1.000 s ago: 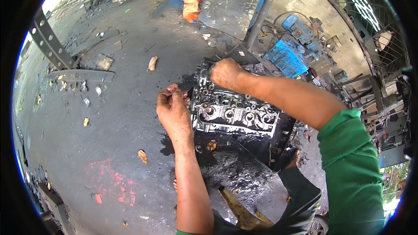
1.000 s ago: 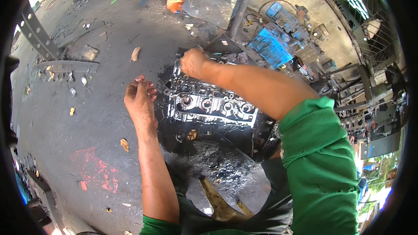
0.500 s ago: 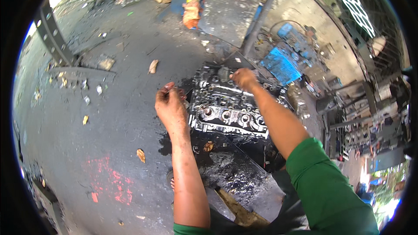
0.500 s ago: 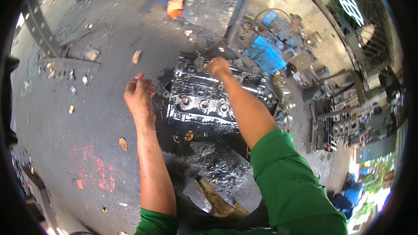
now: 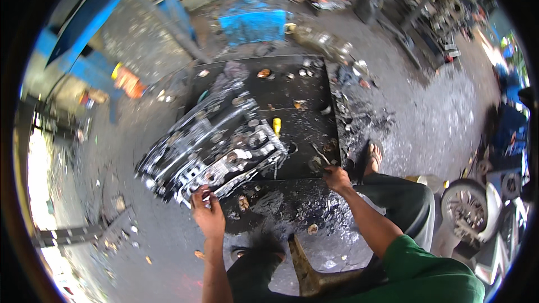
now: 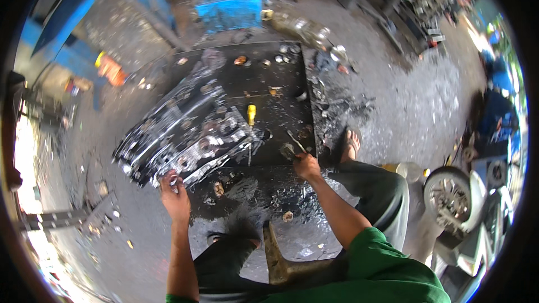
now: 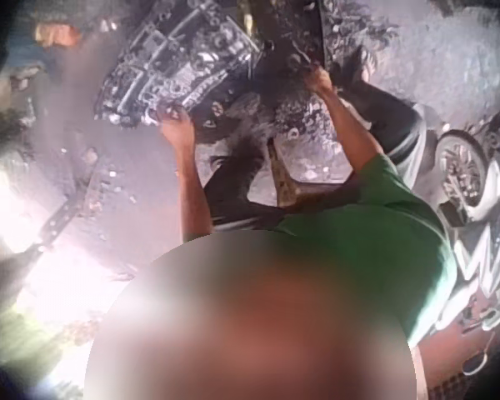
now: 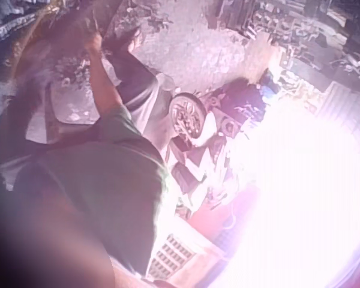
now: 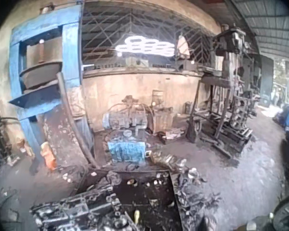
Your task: The person scrubs the surface of a disassembled engine block with a brush and a rag, removing grime and oil. The person repeatedly wipes different areas of the engine block, focusing on the top surface and cylinder openings.
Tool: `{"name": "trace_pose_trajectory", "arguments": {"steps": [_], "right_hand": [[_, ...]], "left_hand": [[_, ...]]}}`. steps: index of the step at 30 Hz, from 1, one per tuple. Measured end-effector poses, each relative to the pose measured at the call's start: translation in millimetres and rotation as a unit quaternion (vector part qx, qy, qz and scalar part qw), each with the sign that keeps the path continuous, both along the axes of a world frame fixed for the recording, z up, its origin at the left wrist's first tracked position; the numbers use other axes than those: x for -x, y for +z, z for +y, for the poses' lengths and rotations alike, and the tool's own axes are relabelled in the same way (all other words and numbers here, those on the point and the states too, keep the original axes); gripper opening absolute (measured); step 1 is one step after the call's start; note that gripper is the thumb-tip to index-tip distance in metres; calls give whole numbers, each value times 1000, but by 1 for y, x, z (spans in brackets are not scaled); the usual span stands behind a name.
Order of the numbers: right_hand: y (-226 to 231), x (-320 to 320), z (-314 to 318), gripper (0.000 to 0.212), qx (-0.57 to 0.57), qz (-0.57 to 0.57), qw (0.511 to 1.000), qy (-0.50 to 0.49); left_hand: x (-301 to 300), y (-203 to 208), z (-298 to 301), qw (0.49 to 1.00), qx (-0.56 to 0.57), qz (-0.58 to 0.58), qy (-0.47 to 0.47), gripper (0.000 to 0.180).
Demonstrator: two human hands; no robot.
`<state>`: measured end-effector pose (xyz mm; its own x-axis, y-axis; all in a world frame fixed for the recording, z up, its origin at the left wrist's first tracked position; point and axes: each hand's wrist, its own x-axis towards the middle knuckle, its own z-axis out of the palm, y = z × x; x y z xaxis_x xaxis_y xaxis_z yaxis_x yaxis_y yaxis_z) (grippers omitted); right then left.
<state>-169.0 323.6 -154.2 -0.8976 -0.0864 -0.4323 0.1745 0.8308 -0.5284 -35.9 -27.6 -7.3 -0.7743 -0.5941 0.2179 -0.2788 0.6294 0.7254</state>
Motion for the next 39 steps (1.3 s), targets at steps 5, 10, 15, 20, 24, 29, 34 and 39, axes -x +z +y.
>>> {"name": "trace_pose_trajectory", "arguments": {"steps": [5, 10, 15, 20, 24, 29, 34, 39], "right_hand": [[-114, -1, -8, 26, 29, -42, 999, -5], [-149, -27, -63, 24, 74, -133, 988, 23], [-143, 10, -59, 21, 108, -64, 966, -227], [-60, 99, -69, 21, 242, -28, 945, -219], [1, 171, -130, 17, 351, 11, 931, -100], [2, 209, -172, 21, 215, 48, 975, -25], [0, 202, -164, 17, 198, -5, 980, 31], [-2, 202, -165, 15, 198, 12, 977, 82]], "left_hand": [[154, -4, -39, 965, 256, 48, -30, 32], [252, -30, -104, 954, 282, -62, 78, 44], [252, -54, -98, 954, 270, -74, 108, 53], [253, -47, -82, 937, 319, -86, 110, 55], [255, -48, -82, 938, 319, -89, 105, 58], [251, -51, -86, 933, 340, -78, 89, 58], [251, -49, -81, 944, 306, -98, 76, 57], [251, -48, -76, 937, 322, -104, 91, 57]]}}
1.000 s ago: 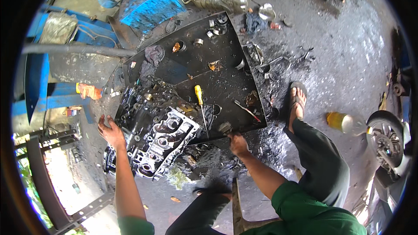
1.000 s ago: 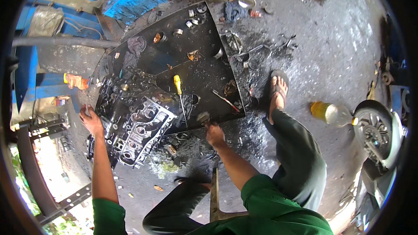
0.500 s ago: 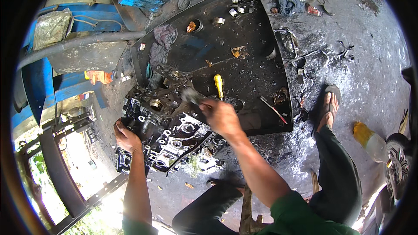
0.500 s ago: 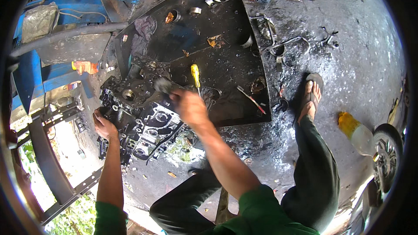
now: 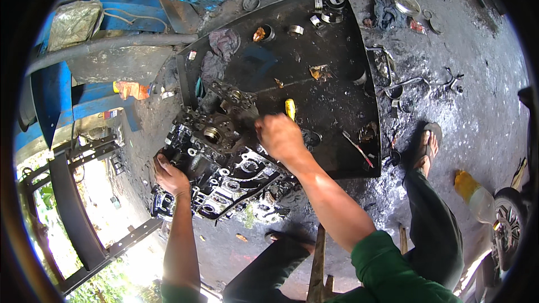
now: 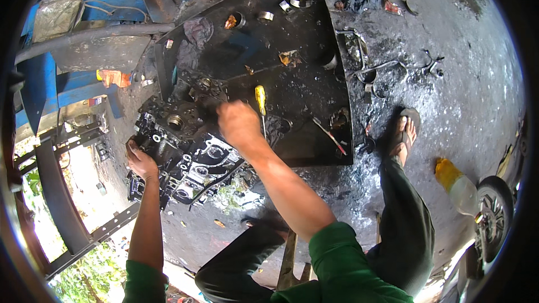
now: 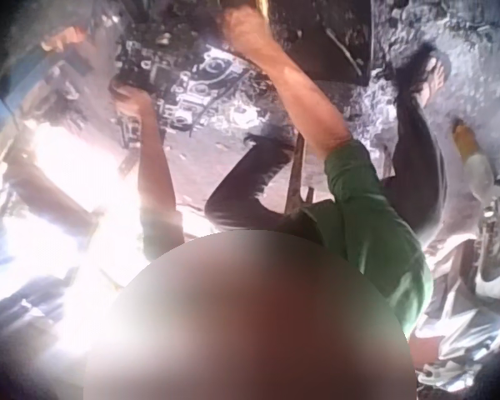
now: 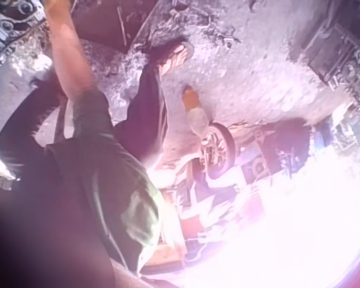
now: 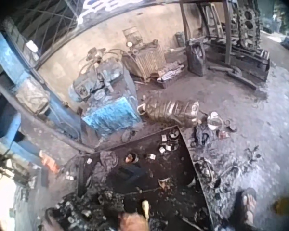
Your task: The person scrubs the surface of a disassembled engine block with a brush and a rag, removing grime and oil. The person repeatedly wipes different areas of the engine block, focusing on the top surface and cylinder openings.
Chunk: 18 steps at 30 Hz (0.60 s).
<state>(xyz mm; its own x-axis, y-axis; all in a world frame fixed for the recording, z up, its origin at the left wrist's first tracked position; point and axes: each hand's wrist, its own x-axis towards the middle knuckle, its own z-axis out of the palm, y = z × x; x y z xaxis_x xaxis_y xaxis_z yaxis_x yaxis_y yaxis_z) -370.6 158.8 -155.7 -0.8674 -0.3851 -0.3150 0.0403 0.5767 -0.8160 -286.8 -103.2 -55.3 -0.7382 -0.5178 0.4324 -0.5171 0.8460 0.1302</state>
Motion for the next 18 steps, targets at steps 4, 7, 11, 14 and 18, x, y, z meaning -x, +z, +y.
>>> {"name": "trace_pose_trajectory", "arguments": {"steps": [4, 7, 11, 14, 18], "right_hand": [[-23, -1, -8, 16, 59, 23, 997, -40], [-36, -13, -4, 17, 73, 14, 994, -78], [-22, -36, 14, 16, 138, 46, 983, -115], [7, -37, 20, 14, 199, -57, 973, -97], [37, -14, 4, 11, 227, 44, 966, -115]], "left_hand": [[1, 1, 0, 1000, 12, 21, -15, 52], [2, 0, -1, 1000, -1, 12, 2, 51], [1, -1, -2, 1000, 1, 13, -8, 50], [1, -1, -3, 1000, -2, 11, -2, 49], [-1, -3, -7, 999, 21, 20, -26, 50]]}}
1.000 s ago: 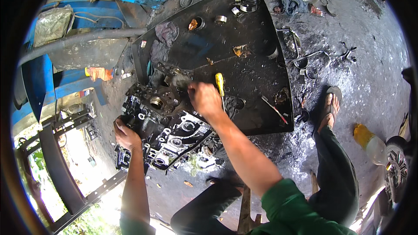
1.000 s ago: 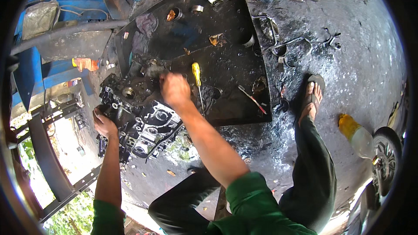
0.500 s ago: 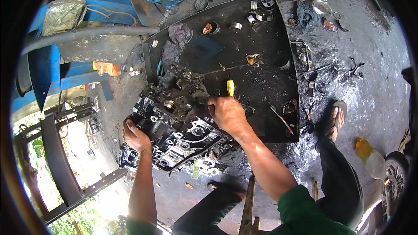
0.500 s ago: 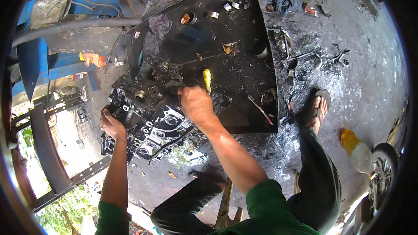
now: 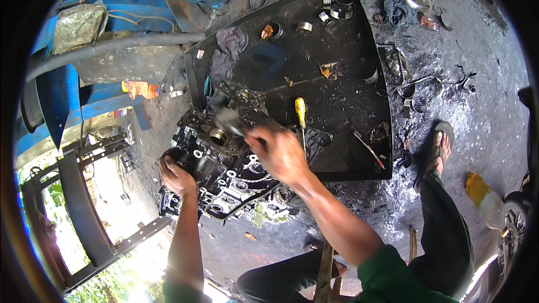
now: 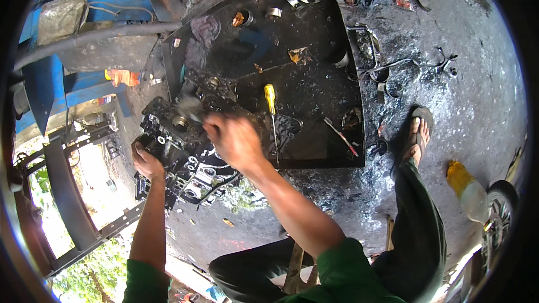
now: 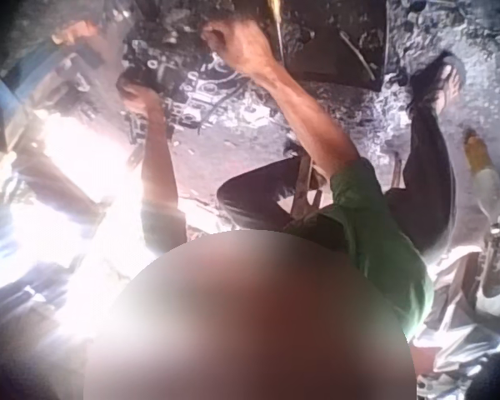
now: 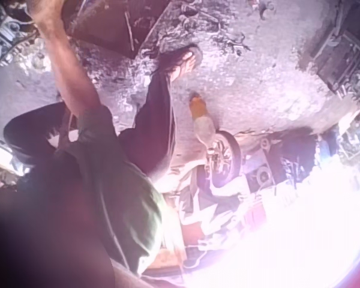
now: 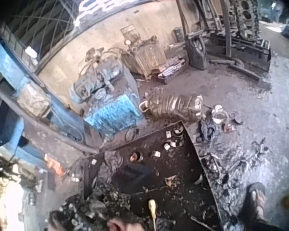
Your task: The person scrubs the surface of a disassembled engine block with a brush and a rag, removing grime and oil. The person repeatedly wipes different areas of the engine block, focusing on the top surface and cylinder openings.
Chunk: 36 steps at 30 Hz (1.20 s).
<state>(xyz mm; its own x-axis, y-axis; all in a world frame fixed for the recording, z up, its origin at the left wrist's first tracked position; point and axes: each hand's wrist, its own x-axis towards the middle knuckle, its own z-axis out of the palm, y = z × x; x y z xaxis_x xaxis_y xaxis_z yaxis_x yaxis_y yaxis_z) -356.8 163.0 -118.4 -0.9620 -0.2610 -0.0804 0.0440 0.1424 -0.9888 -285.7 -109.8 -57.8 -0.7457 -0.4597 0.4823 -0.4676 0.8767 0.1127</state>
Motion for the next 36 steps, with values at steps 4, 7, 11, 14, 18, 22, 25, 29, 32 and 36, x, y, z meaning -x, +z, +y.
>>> {"name": "trace_pose_trajectory", "arguments": {"steps": [4, 7, 11, 14, 18, 22, 25, 29, 32, 36], "right_hand": [[27, 29, -12, 10, -3, 70, 997, 4], [52, 27, 7, 13, -85, 12, 987, 133], [55, 35, -9, 14, -95, 172, 979, 49], [48, 56, -14, 14, -139, 240, 953, 119], [45, 93, -20, 14, -178, 308, 908, 222], [51, 121, -14, 13, -131, 253, 927, 244], [55, 104, 2, 14, -131, 261, 934, 206], [53, 57, 21, 14, -69, 86, 976, 187], [52, 32, 5, 11, -18, 117, 989, 85], [55, 25, 0, 11, -5, 130, 989, 73]], "left_hand": [[0, 1, -1, 1000, 11, -18, 23, 50], [2, 1, 0, 1000, -23, 7, -19, 51], [2, 0, 0, 1000, -18, -6, 21, 48], [2, 0, 1, 999, -41, -3, 13, 47], [2, 0, 2, 1000, -20, 5, 13, 49], [3, 2, 3, 1000, -26, -2, 6, 50], [3, 3, 3, 1000, -18, -11, 16, 49], [1, 3, 2, 1000, -2, -5, 15, 48], [1, 2, 3, 1000, 20, 3, 7, 49], [2, 2, 5, 998, -45, 0, 39, 48]]}}
